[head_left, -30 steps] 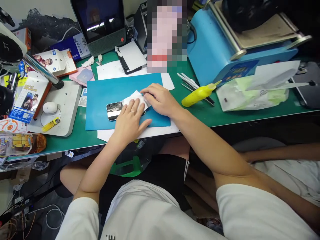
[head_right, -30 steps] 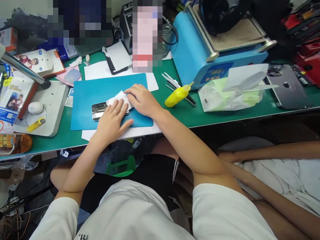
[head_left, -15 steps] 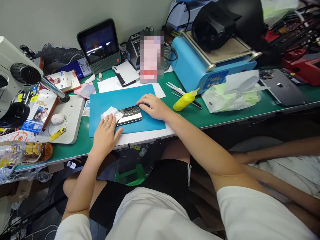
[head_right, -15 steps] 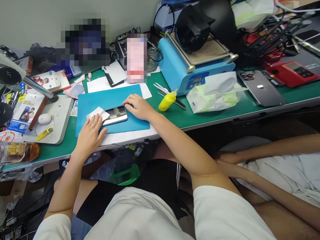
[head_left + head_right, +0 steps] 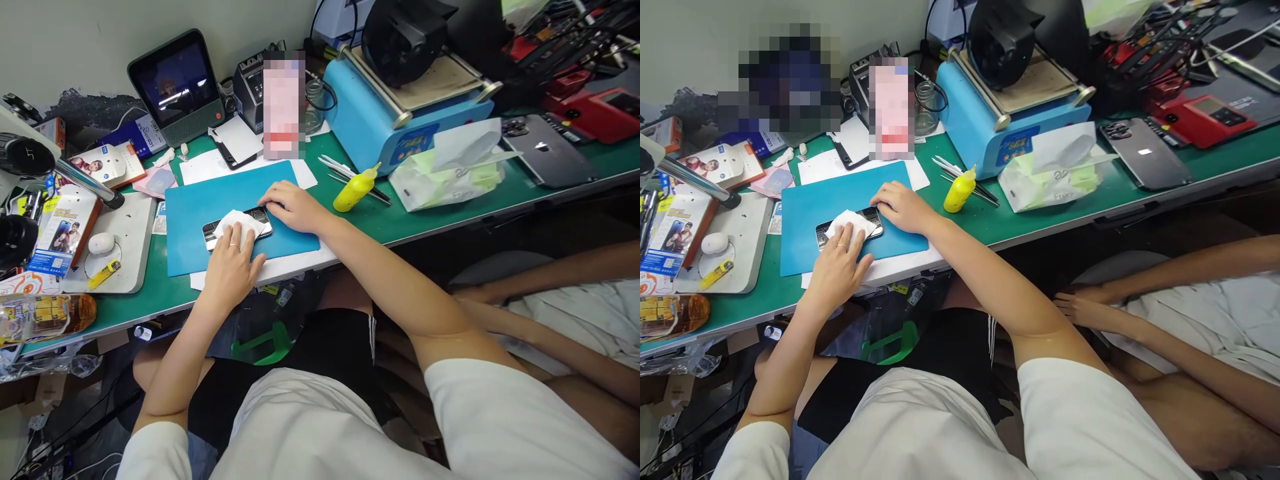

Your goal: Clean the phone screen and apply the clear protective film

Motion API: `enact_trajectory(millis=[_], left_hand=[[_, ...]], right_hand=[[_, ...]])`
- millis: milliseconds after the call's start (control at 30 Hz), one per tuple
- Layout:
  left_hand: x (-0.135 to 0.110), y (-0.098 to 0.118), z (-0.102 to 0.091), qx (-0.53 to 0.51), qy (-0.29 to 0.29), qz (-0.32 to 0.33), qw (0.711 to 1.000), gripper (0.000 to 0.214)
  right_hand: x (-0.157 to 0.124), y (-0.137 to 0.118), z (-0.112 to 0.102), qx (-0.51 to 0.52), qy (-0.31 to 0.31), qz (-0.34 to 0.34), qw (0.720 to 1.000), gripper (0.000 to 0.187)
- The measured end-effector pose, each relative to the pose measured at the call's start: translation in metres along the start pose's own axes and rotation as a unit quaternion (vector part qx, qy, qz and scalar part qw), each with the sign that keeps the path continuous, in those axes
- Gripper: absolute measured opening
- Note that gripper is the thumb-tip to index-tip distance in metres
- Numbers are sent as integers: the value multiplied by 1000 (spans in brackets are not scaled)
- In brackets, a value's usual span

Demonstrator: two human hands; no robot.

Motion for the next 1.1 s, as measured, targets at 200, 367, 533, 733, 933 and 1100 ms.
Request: enact_trajectory(millis=[200, 367, 533, 733, 933, 1100], left_hand=[[39, 26, 13, -8, -4, -27, 1000, 72], [27, -8, 7, -6, -1, -33, 999, 70], [5, -57, -5, 31, 38, -58, 997, 55], [-2, -72, -5, -18, 38, -21, 999, 55], [-3, -101, 0, -87, 14, 50, 995, 63], [16, -116, -5, -93, 4, 130, 987, 63]], right_hand=[[0, 1, 0, -2, -6, 4, 1000, 35], [-1, -1, -2, -5, 3, -6, 1000, 35], [-2, -1, -1, -8, -2, -17, 1000, 28], [-10, -5, -2, -30, -38, -29, 998, 50], [-25, -6, 3, -79, -80, -50, 992, 91], [-24, -4, 3, -85, -77, -29, 993, 95]])
Point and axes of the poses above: each hand's wrist, its own x-axis towards the middle knuckle, its own z-axis out of the palm, y = z × x, the point moved 7 cm from there along x, towards the middle knuckle, and after that the axes turned 8 degrees about y, right-handed, at the moved point
